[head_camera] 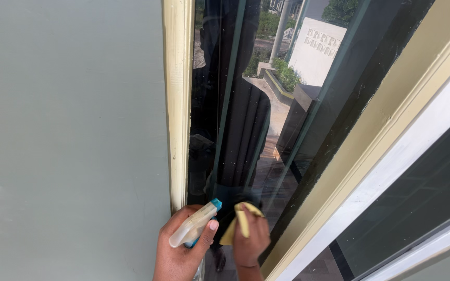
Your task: The person wipes the glass panes and frames of a sliding door with a cloth while holding a spray bottle.
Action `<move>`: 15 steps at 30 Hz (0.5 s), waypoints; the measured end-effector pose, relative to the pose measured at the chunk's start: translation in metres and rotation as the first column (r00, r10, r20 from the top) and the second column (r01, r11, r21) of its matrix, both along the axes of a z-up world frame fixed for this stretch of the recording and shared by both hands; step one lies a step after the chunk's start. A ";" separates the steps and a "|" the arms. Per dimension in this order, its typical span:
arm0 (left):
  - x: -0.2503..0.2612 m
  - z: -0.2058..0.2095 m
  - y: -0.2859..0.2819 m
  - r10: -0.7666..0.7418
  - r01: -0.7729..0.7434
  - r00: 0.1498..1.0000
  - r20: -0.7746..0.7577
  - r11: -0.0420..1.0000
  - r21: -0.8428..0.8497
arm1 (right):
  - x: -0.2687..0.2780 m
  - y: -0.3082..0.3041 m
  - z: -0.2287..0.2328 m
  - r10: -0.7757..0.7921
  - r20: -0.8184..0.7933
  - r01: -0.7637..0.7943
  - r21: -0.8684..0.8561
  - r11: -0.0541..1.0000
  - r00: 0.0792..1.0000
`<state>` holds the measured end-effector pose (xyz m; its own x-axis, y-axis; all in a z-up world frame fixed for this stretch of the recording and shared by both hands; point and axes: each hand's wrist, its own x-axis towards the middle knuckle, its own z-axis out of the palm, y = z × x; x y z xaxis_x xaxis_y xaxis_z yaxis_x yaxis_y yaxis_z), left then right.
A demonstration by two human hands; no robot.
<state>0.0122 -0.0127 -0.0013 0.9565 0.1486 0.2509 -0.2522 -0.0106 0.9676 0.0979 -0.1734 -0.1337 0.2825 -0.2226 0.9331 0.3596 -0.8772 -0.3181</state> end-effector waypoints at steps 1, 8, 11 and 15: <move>0.000 -0.001 -0.001 0.002 -0.002 1.000 -0.017 1.000 0.008 | 0.003 -0.015 -0.002 -0.029 0.015 0.028 0.042 0.999 0.999; 0.000 -0.002 -0.002 0.018 -0.023 0.998 0.063 0.997 0.071 | -0.003 -0.051 0.006 -0.125 0.081 0.107 0.193 0.975 0.989; -0.001 0.001 -0.002 0.006 -0.004 0.997 -0.075 0.999 0.032 | -0.002 -0.041 0.011 -0.111 0.099 0.082 0.263 0.961 0.989; -0.005 0.004 0.001 0.044 -0.044 0.999 0.001 0.995 0.084 | -0.003 -0.017 0.013 0.013 0.100 -0.057 0.448 0.892 0.995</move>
<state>0.0071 -0.0118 0.0027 0.9499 0.1687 0.2631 -0.2484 -0.1032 0.9631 0.0953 -0.1900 -0.1205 0.2160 -0.6158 0.7578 0.4340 -0.6347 -0.6394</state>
